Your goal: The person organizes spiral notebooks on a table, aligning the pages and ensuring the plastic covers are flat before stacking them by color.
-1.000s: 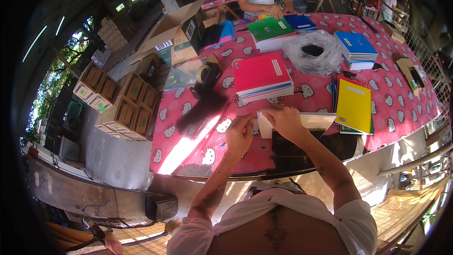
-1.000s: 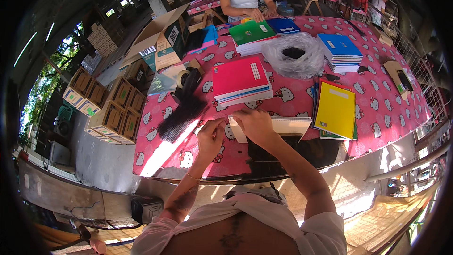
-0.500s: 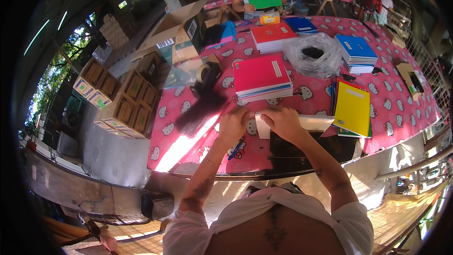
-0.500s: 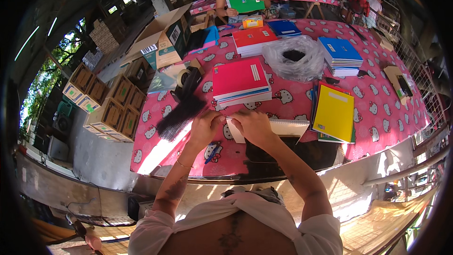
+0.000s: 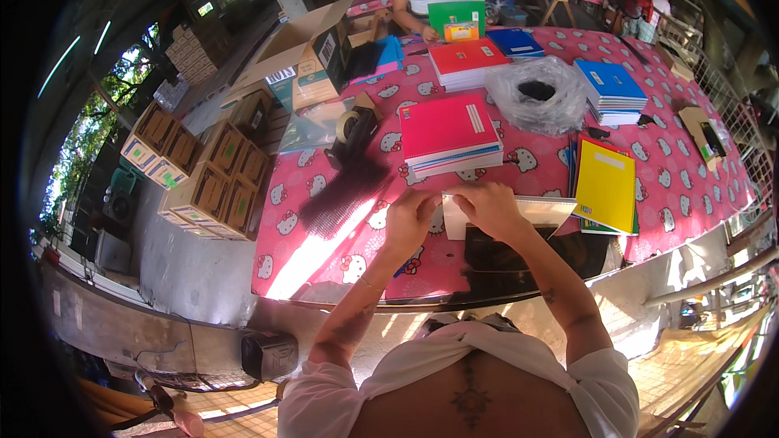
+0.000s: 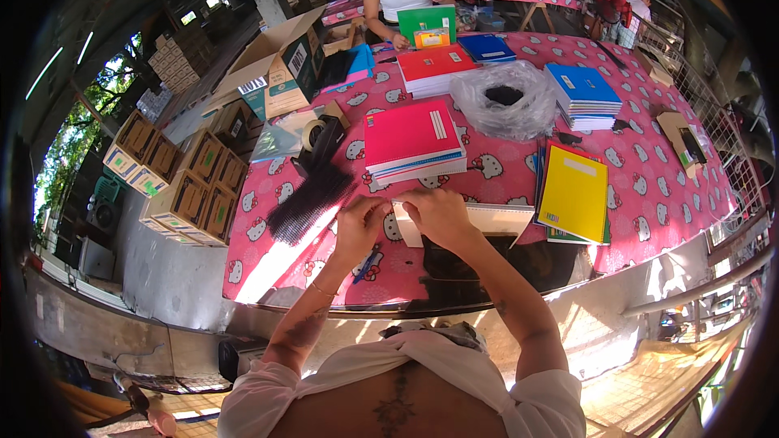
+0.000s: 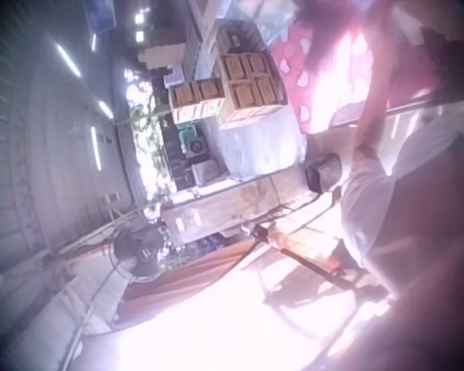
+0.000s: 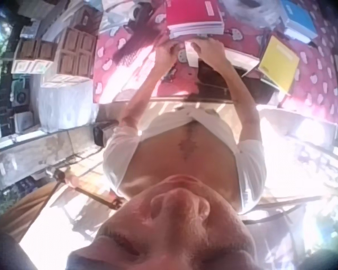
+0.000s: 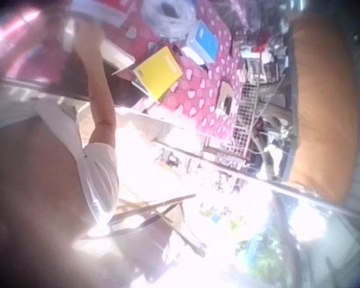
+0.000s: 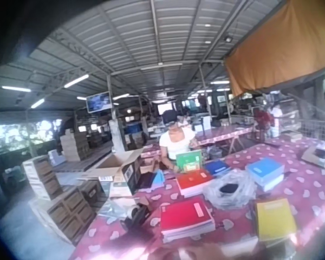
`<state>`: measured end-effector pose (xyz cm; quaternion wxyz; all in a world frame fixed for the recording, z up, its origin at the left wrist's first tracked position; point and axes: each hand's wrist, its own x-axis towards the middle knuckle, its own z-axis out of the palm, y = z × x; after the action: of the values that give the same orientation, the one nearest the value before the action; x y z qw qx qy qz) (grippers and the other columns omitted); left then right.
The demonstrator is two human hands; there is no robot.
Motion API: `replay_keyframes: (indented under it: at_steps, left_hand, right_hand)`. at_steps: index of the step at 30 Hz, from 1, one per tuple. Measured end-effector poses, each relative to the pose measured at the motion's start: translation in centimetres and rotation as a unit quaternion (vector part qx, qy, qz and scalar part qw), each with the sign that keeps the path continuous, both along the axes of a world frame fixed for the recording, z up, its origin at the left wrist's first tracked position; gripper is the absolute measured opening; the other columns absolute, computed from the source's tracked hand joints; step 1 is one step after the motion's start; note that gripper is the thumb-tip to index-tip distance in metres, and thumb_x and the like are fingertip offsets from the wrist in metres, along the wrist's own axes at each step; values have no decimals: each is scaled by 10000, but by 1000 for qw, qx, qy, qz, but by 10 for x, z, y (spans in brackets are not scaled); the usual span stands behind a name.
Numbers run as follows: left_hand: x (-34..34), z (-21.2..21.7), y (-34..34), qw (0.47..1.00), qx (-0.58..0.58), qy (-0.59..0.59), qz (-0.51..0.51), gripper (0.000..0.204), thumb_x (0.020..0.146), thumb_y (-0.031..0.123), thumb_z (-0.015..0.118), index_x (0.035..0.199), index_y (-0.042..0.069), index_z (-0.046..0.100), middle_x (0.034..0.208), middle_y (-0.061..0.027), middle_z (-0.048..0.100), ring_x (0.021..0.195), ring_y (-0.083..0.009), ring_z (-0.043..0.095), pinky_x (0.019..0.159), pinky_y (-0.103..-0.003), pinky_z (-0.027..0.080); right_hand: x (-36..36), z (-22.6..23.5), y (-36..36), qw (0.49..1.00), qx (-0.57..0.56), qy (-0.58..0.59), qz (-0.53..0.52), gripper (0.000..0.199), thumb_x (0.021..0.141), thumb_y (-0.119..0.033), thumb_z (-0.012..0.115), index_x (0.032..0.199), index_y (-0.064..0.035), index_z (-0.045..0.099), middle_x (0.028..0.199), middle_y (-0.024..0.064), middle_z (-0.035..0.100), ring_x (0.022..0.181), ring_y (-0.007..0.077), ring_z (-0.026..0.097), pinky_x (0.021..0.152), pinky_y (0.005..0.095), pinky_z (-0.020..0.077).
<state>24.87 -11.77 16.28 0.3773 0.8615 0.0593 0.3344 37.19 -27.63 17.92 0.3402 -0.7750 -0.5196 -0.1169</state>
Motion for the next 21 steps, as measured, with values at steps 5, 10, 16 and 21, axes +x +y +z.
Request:
replay_keyframes:
  at_steps: [5,10,16,21]
  left_hand:
    - [-2,1,-1,999,45,14,27,110,883,102,740,930,7,711,810,-134,675,647,-255,667,599,-354,523]
    - [7,4,19,995,91,32,-35,213,859,125,765,1012,18,663,904,-120,659,697,-250,660,597,-369,519]
    - [11,23,35,973,138,103,-153,327,905,221,720,1157,27,647,977,-141,641,805,-294,673,634,-389,519]
    - [19,28,30,969,169,51,-171,255,893,176,714,1110,51,668,913,-125,659,753,-311,674,661,-416,523]
  right_hand:
    - [-3,6,1,1000,-12,24,5,126,863,-224,684,967,-172,732,787,77,723,653,301,693,606,426,563]
    - [-3,6,1,999,-22,34,6,117,852,-222,691,945,-156,718,766,83,717,669,311,696,619,448,563]
    - [3,9,-2,993,-22,105,44,131,839,-164,716,930,-69,711,877,142,716,810,340,697,734,434,555]
    - [9,18,-4,991,-32,105,80,154,826,-139,727,940,-37,719,884,149,705,805,355,685,741,441,545]
